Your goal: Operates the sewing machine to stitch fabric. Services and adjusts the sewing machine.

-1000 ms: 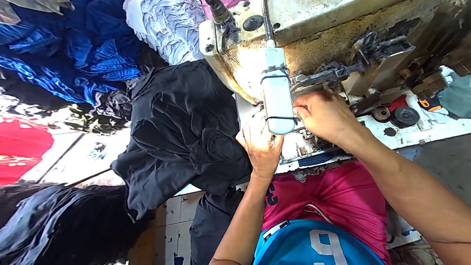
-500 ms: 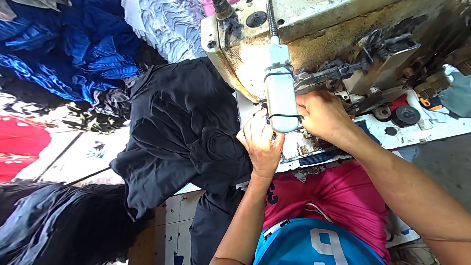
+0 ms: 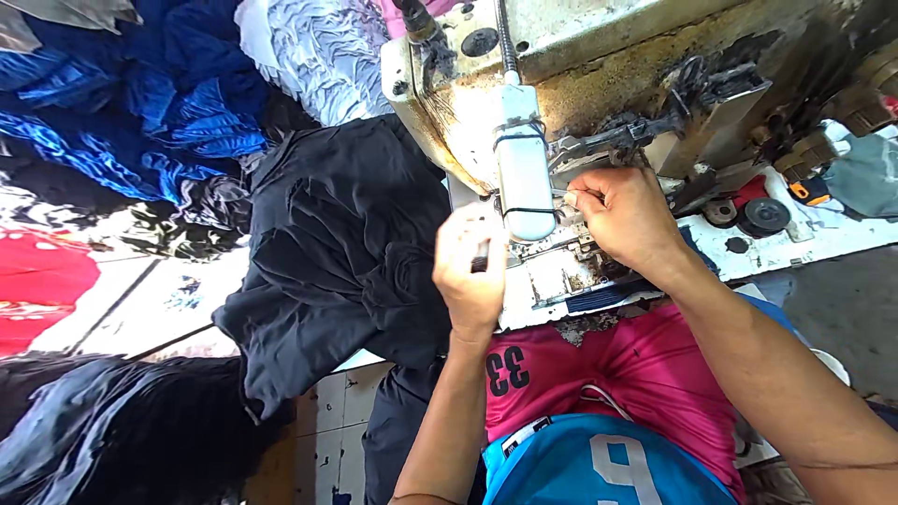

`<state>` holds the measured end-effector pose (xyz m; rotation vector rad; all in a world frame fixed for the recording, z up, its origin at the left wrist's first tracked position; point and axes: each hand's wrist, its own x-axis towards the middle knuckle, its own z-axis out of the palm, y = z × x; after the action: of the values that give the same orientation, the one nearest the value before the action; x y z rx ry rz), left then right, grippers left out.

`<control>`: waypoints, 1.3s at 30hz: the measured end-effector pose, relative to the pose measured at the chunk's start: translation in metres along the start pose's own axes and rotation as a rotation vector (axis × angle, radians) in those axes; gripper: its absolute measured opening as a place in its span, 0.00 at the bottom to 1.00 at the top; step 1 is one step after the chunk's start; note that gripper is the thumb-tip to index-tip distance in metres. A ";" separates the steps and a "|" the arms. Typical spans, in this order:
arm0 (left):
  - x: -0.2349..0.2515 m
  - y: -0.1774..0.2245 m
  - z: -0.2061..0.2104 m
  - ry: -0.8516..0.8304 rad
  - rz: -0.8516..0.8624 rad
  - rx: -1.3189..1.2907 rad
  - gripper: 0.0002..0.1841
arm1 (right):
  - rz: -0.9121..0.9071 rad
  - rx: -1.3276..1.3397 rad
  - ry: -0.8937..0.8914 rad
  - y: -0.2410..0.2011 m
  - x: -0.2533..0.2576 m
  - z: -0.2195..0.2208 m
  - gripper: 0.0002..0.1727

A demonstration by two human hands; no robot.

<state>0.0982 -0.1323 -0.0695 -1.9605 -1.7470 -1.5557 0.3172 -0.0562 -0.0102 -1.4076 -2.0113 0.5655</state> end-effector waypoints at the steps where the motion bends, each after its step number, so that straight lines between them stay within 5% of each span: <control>1: 0.009 -0.005 -0.006 0.017 -0.024 0.006 0.10 | -0.013 -0.018 0.018 -0.003 0.002 0.001 0.12; 4: 0.053 -0.020 -0.016 -0.034 -0.183 -0.165 0.15 | -0.042 -0.068 0.072 -0.013 0.009 0.010 0.13; 8: 0.100 -0.027 -0.014 -0.372 -0.465 -0.687 0.09 | -0.036 -0.084 0.092 -0.027 0.017 0.024 0.13; 14: 0.120 -0.022 -0.011 -0.686 -0.532 -0.860 0.13 | -0.018 -0.071 0.095 -0.037 0.019 0.031 0.10; 20: 0.115 -0.019 -0.004 -0.565 -0.569 -0.815 0.17 | -0.096 -0.062 0.199 -0.038 0.017 0.039 0.10; 28: 0.118 -0.052 -0.011 -0.295 -0.522 -0.890 0.17 | -0.036 -0.139 0.083 -0.008 -0.044 0.012 0.12; 39: 0.119 -0.054 -0.010 -0.247 -0.493 -0.964 0.16 | -0.068 -0.175 0.016 -0.004 -0.039 0.038 0.11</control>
<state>0.0294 -0.0385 -0.0089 -2.2229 -1.8461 -2.8466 0.2983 -0.0944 -0.0443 -1.4325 -2.1299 0.3552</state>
